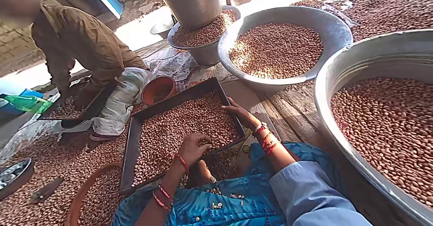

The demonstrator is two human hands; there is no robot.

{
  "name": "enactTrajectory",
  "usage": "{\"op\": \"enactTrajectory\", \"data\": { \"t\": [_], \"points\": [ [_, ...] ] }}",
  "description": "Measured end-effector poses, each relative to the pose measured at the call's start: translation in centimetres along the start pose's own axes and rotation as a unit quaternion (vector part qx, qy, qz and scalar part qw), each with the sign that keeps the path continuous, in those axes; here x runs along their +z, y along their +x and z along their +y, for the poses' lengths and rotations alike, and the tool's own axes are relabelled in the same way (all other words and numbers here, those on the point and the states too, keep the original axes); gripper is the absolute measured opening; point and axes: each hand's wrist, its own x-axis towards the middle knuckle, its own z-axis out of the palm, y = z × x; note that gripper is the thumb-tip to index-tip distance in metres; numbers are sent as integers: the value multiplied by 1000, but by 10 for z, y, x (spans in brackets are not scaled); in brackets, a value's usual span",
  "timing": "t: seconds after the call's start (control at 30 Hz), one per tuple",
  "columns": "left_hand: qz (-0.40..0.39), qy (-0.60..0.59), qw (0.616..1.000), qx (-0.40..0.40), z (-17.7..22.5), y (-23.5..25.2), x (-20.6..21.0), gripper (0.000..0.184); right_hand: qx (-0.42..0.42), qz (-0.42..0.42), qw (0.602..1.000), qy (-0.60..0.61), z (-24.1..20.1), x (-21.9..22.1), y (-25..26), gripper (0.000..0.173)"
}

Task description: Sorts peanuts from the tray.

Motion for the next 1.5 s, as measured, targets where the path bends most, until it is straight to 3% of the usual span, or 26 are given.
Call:
{"op": "enactTrajectory", "data": {
  "t": [0.07, 0.13, 0.2, 0.23, 0.27, 0.3, 0.37, 0.43, 0.47, 0.57, 0.63, 0.7, 0.77, 0.83, 0.97, 1.23, 1.33, 1.43, 1.5],
  "points": [
    [-13, -12, 1000, 14, -6, 2, -4, 14, -5, 1, 1000, 2, -1, 1, -1, 64],
    [-52, -105, 991, 68, -16, -7, -23, 11, -5, -1, 1000, 1, -2, 2, -2, 63],
    [-172, -248, 940, 161, -33, -20, -52, 14, -1, 2, 1000, -2, -2, 1, -3, 65],
    [-225, -289, 913, 180, -41, -26, -66, 20, 0, 2, 1000, -3, -2, 0, -3, 65],
    [-230, -294, 913, 163, -47, -33, -78, 24, -1, 0, 1000, -3, -2, 0, -2, 65],
    [-189, -256, 942, 108, -49, -40, -87, 24, -3, -2, 1000, -2, -1, 0, -1, 65],
    [-111, -69, 988, -82, -44, -38, -93, 27, -5, -1, 1000, -2, -2, 0, 0, 65],
    [-136, 86, 965, -208, -38, -21, -77, 39, -5, -1, 1000, -2, 1, -1, 1, 66],
    [-153, 123, 956, -219, -33, -13, -65, 44, -7, -1, 1000, -4, 2, -1, 2, 66],
    [-125, 110, 973, -159, -6, 7, -27, 53, -3, 5, 1000, -6, 0, 1, -1, 66],
    [-51, -31, 997, -56, 0, 16, -15, 52, -2, 7, 1000, -5, -2, 2, -2, 66],
    [20, -148, 989, -5, 3, 26, -17, 49, -3, 8, 1000, -5, -2, 3, -2, 66],
    [105, -132, 985, -24, 7, 39, -30, 37, -2, 8, 1000, -6, -1, 2, -2, 66],
    [163, -12, 986, -45, 2, 58, -46, 25, -6, 7, 1000, -5, -1, 1, -1, 66],
    [116, 132, 980, -91, -2, 98, -55, 24, -10, 1, 1000, -7, -2, 1, 0, 67],
    [66, 203, 972, -97, -1, 135, -30, 28, -10, -16, 1000, 3, 4, -6, 4, 74],
    [83, 89, 986, -113, -11, 130, -37, 27, -3, -20, 1000, 4, 4, -5, 5, 77],
    [110, -204, 967, -103, -18, 108, -47, 24, -2, -9, 1000, 4, 2, -4, 3, 75],
    [87, -243, 964, -67, -20, 88, -46, 23, -3, -11, 1000, 4, 3, -4, 3, 74]
  ]
}}
